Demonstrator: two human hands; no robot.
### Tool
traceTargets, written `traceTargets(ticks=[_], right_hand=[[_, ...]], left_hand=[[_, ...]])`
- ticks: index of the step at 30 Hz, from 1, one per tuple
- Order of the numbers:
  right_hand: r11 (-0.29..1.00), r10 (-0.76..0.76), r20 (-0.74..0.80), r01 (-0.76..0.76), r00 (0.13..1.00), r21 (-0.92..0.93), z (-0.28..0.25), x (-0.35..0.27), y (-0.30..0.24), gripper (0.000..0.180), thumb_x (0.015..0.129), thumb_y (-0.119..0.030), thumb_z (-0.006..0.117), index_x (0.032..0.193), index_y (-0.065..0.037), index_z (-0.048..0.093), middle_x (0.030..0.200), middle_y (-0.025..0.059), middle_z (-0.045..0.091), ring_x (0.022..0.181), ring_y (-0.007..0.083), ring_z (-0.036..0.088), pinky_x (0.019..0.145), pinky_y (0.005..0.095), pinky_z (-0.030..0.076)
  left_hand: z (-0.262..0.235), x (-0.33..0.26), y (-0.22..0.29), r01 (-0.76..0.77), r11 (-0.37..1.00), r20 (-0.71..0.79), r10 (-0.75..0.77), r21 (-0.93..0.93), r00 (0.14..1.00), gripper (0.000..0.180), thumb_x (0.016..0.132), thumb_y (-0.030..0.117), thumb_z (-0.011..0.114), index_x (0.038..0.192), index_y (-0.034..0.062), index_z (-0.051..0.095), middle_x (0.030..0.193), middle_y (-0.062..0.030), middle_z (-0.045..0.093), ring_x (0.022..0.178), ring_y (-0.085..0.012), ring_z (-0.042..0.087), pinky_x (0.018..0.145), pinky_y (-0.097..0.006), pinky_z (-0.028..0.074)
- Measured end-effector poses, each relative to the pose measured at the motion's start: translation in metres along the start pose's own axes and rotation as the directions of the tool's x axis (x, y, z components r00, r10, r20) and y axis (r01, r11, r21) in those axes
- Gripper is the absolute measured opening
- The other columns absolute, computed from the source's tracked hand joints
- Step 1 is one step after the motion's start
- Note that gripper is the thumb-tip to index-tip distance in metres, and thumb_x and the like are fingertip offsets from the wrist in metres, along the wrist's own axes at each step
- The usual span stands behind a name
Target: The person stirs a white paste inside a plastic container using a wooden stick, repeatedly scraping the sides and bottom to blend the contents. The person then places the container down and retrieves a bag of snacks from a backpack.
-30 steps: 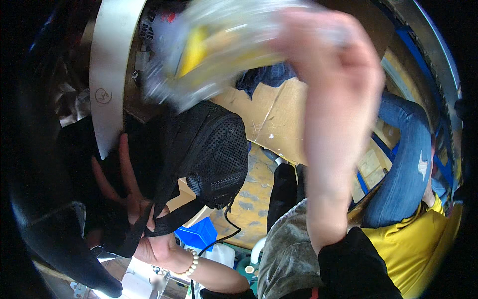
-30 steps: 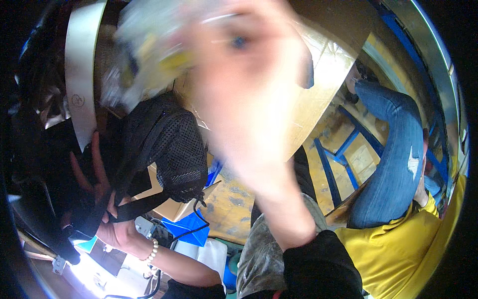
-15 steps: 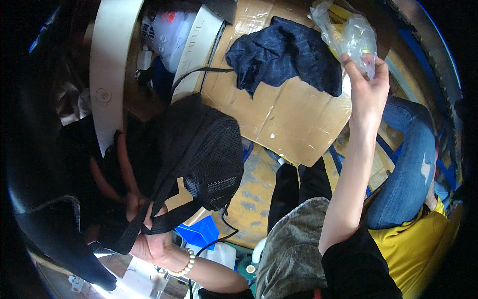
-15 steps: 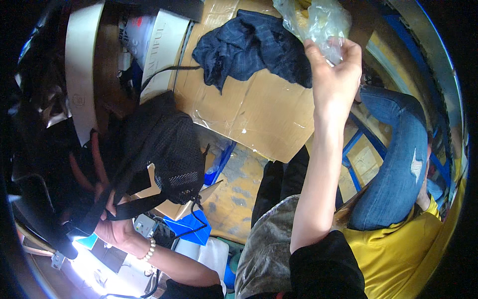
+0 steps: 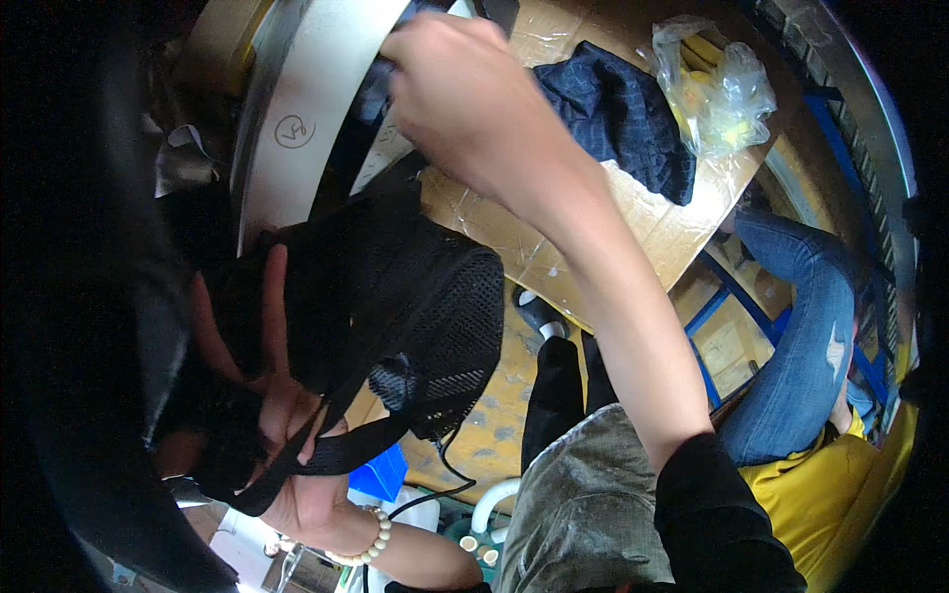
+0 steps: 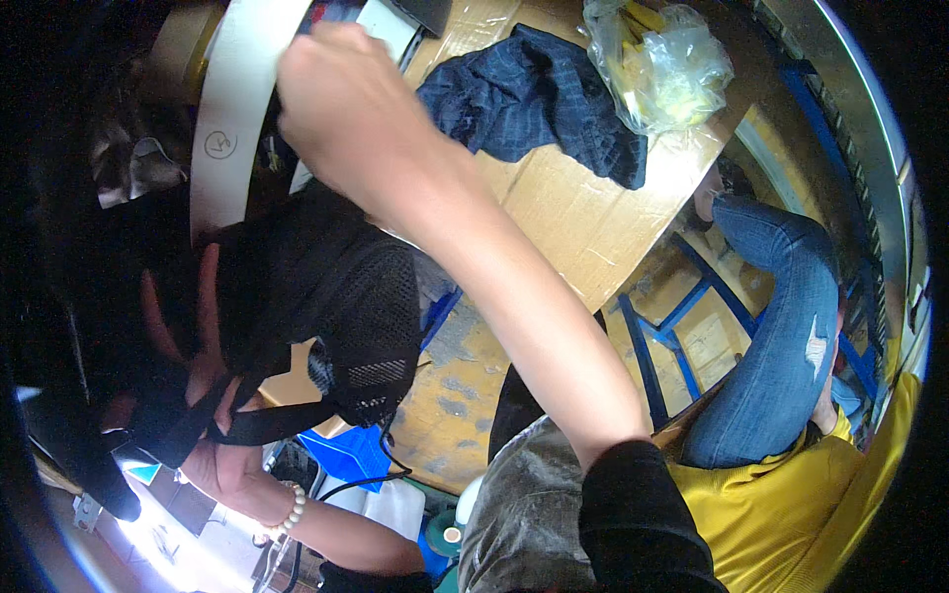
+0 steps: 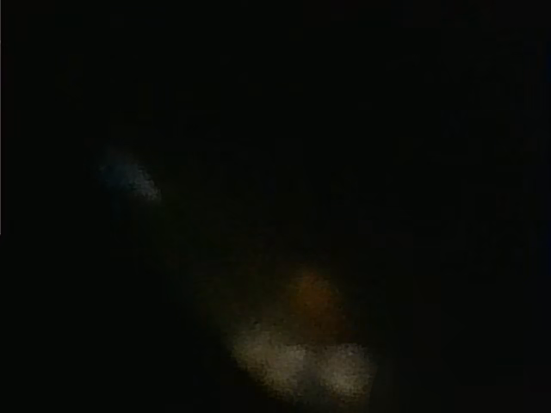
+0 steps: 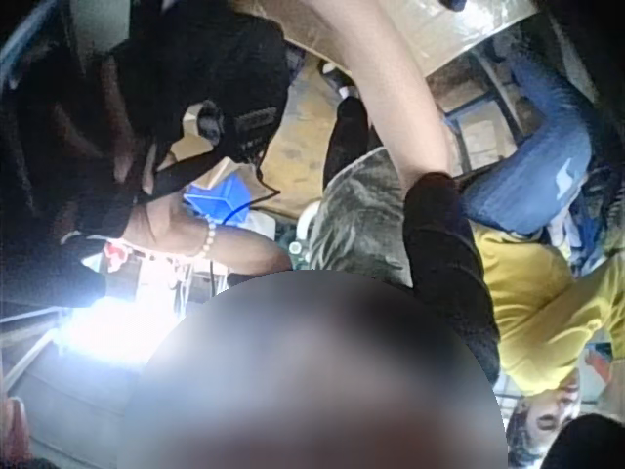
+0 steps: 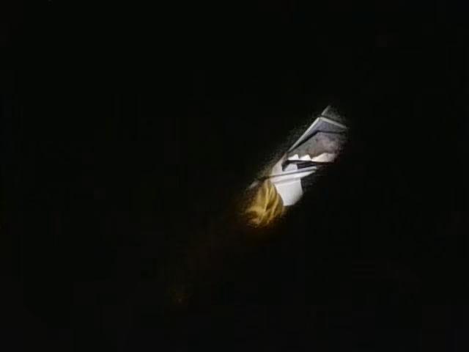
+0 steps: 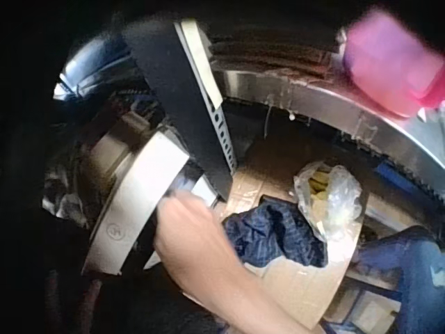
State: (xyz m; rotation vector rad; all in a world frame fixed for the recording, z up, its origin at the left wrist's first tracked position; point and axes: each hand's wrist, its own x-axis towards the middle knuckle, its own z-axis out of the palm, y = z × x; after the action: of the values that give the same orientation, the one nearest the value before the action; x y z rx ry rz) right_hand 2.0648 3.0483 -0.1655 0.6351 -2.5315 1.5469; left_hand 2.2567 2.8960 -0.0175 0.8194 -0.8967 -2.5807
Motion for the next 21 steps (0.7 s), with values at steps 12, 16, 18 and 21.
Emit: traceTargets(ticks=[12, 16, 18, 21], right_hand=[[0.384, 0.511, -0.015, -0.245, 0.859, -0.89, 0.127, 0.093, -0.02, 0.068, 0.094, -0.051, 0.053, 0.148, -0.011, 0.049, 0.131, 0.0181, 0.051, 0.119, 0.0377, 0.046, 0.098, 0.0516, 0.033], [0.505, 0.575, -0.085, -0.435, 0.814, -0.745, 0.116, 0.085, 0.007, 0.054, 0.095, -0.043, 0.053, 0.14, -0.013, 0.054, 0.11, 0.0073, 0.057, 0.11, 0.0254, 0.052, 0.095, 0.0444, 0.034], [-0.319, 0.34, 0.114, 0.228, 0.934, -0.92, 0.117, 0.079, 0.007, 0.06, 0.096, -0.052, 0.047, 0.139, -0.01, 0.055, 0.115, 0.013, 0.059, 0.108, 0.0297, 0.055, 0.095, 0.0492, 0.038], [-0.847, 0.439, 0.477, 0.173, 0.761, 0.503, 0.128, 0.071, -0.008, 0.074, 0.097, -0.065, 0.037, 0.136, -0.006, 0.057, 0.123, 0.0215, 0.063, 0.106, 0.0362, 0.059, 0.095, 0.0562, 0.044]], left_hand=[[0.011, 0.013, -0.004, 0.137, 0.989, -0.017, -0.138, -0.058, 0.99, 0.071, 0.077, -0.002, 0.067, 0.141, 0.0104, 0.04, 0.068, 0.0032, 0.035, 0.059, -0.0082, 0.029, 0.065, -0.026, 0.028], [0.016, 0.017, -0.003, 0.177, 0.983, -0.001, -0.177, -0.04, 0.984, 0.079, 0.075, -0.002, 0.068, 0.146, 0.0114, 0.036, 0.068, 0.0036, 0.035, 0.059, -0.0081, 0.028, 0.065, -0.025, 0.028], [0.018, 0.013, -0.004, 0.186, 0.981, -0.027, -0.187, -0.056, 0.982, 0.083, 0.075, -0.002, 0.068, 0.149, 0.0118, 0.035, 0.068, 0.0038, 0.035, 0.059, -0.008, 0.028, 0.065, -0.025, 0.027], [0.02, 0.0, -0.007, 0.154, 0.983, -0.104, -0.164, -0.102, 0.981, 0.089, 0.074, -0.002, 0.068, 0.153, 0.0126, 0.032, 0.068, 0.004, 0.035, 0.059, -0.008, 0.028, 0.065, -0.025, 0.027]])
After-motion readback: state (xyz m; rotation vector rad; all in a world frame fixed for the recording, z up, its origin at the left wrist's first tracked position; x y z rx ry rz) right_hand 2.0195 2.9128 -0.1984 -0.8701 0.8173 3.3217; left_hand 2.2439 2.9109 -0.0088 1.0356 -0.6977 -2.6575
